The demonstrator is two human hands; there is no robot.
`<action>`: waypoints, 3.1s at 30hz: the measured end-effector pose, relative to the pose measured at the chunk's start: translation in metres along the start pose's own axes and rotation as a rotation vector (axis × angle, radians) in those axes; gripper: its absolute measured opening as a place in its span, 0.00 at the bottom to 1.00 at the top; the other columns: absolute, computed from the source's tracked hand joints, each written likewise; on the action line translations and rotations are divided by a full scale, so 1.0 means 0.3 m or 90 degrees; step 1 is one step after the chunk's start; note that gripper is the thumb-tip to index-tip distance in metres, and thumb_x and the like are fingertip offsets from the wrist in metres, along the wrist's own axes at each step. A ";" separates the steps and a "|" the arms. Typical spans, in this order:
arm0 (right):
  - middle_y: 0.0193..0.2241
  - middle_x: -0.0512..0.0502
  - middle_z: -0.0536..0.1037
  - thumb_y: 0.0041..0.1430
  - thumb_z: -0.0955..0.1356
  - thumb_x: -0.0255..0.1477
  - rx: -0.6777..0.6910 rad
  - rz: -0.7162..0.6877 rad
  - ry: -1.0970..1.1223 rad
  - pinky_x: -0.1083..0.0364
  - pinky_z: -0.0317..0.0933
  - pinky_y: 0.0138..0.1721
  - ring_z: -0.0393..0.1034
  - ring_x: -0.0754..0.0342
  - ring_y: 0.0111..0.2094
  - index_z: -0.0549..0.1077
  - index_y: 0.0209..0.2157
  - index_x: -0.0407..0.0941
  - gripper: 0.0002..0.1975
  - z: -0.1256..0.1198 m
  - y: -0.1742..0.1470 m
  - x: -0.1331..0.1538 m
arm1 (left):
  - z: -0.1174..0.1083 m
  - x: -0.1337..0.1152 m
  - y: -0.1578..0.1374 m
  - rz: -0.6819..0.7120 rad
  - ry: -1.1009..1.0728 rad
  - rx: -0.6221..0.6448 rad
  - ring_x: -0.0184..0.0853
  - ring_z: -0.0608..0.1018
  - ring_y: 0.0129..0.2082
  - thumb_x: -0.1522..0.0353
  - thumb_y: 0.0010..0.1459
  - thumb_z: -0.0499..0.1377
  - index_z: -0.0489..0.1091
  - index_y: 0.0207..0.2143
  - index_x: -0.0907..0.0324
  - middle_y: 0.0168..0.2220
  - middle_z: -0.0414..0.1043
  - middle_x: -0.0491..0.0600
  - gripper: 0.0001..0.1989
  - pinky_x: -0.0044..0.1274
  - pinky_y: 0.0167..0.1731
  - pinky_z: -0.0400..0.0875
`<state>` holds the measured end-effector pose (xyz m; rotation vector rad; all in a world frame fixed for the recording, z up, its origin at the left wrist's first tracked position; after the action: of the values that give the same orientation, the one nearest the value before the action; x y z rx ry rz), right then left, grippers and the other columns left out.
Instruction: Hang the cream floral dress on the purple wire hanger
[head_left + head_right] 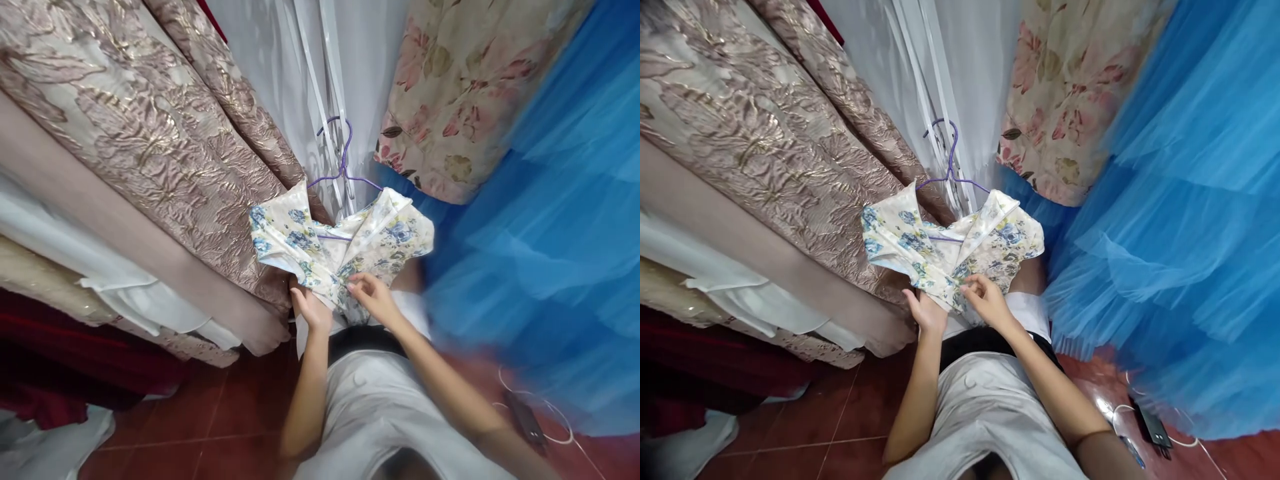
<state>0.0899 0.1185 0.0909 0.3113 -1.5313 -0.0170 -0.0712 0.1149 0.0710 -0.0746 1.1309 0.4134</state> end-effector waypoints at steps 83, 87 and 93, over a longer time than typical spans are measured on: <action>0.24 0.49 0.76 0.60 0.71 0.36 0.101 -0.004 -0.346 0.57 0.55 0.31 0.68 0.56 0.27 0.70 0.26 0.43 0.14 -0.051 -0.031 0.035 | 0.598 -0.667 0.250 0.814 0.631 0.382 0.40 0.78 0.45 0.62 0.72 0.53 0.69 0.41 0.59 0.40 0.72 0.52 0.11 0.36 0.51 0.73; 0.28 0.47 0.78 0.64 0.69 0.41 -0.009 -0.143 -0.236 0.57 0.60 0.32 0.69 0.55 0.28 0.74 0.30 0.43 0.16 -0.105 0.121 0.282 | 0.586 -0.664 0.199 0.777 0.604 0.406 0.34 0.78 0.40 0.65 0.72 0.54 0.69 0.40 0.59 0.39 0.71 0.49 0.08 0.29 0.46 0.75; 0.23 0.50 0.75 0.64 0.68 0.50 -0.041 -0.268 -0.033 0.59 0.60 0.26 0.66 0.59 0.22 0.74 0.30 0.43 0.23 -0.099 0.291 0.525 | 0.579 -0.650 0.156 0.706 0.576 0.433 0.33 0.79 0.41 0.73 0.64 0.59 0.70 0.42 0.59 0.42 0.75 0.50 0.05 0.25 0.42 0.77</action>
<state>0.1104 0.1758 0.2629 0.5809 -1.4891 -0.4074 -0.0080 0.1488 0.3265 1.1092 2.1099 0.9952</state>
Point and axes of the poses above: each hand's wrist, its own y-axis towards the middle knuckle, its own z-axis out of the palm, x = y × z, the point moved 9 cm from there along y, towards the middle knuckle
